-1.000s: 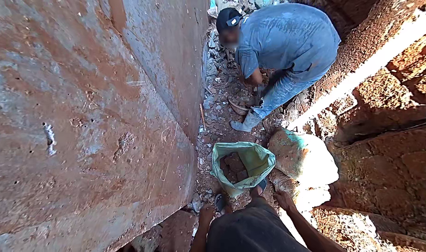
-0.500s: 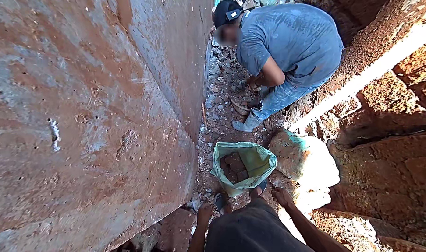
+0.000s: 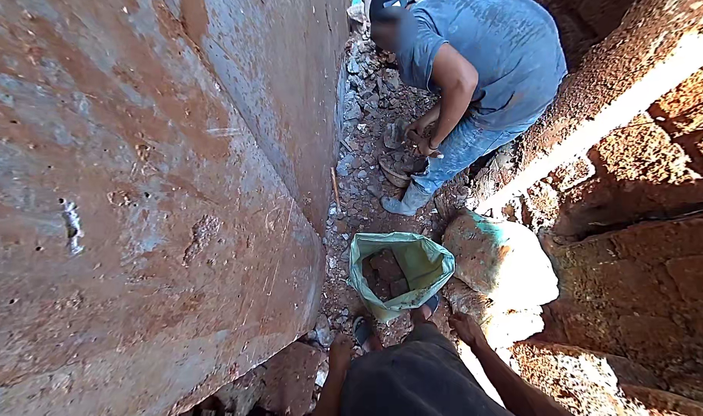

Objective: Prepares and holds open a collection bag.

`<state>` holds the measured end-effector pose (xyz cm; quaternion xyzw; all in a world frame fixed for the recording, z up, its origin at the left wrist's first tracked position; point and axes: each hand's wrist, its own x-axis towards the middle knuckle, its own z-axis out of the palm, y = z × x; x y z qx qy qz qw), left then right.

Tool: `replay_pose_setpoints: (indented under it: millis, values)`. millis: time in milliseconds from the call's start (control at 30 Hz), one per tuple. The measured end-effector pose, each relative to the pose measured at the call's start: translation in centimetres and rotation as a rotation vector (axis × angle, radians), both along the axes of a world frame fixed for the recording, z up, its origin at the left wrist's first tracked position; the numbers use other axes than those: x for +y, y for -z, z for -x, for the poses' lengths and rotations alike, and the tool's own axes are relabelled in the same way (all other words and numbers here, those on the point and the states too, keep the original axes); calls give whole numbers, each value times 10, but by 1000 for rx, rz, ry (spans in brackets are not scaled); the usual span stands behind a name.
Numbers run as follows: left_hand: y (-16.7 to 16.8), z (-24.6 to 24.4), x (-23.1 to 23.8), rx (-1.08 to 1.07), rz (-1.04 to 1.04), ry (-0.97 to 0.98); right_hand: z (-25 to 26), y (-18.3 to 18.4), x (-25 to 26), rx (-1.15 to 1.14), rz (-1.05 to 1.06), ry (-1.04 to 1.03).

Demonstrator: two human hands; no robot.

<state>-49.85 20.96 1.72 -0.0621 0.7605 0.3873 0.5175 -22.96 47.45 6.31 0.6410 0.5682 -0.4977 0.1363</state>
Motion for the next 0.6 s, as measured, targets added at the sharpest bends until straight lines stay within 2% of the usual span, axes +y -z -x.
replay_pose_setpoints:
  millis: [600]
  values:
    - [-7, 1, 1, 4, 5, 16, -11, 9, -14, 22, 15, 75]
